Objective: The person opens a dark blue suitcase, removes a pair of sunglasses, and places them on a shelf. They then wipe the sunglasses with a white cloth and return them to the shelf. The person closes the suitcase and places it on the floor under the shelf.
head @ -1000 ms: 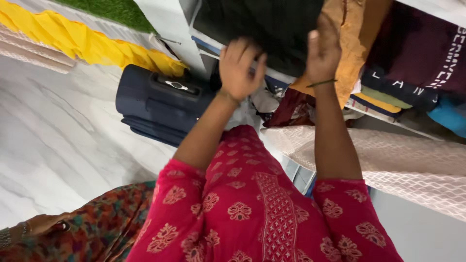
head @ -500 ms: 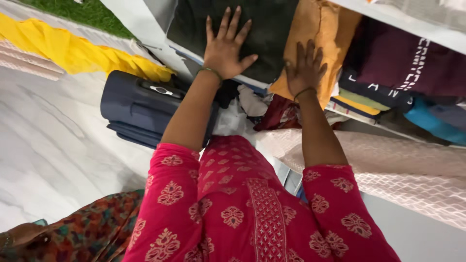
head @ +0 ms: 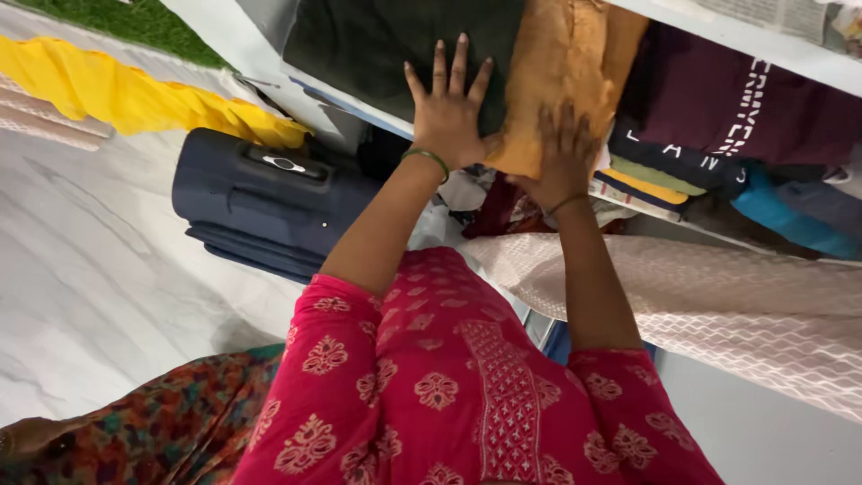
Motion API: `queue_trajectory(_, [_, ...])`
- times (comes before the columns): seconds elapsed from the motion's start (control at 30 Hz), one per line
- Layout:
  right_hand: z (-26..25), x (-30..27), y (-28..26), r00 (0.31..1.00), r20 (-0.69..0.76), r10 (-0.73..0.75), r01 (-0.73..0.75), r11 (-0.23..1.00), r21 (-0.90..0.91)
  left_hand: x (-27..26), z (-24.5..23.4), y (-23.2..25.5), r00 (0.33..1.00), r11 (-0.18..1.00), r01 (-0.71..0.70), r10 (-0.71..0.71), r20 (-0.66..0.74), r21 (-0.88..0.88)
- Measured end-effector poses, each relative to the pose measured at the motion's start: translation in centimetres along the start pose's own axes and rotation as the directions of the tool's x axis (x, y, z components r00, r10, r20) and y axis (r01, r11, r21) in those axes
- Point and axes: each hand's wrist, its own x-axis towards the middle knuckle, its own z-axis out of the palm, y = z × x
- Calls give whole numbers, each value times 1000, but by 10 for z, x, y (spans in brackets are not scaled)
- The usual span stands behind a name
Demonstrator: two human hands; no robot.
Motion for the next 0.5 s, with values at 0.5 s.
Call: queue_trajectory(0.5, [-38,16,23,977,198,-82,82,997,9,-26,11,-62,950,949,-281,295,-97,141])
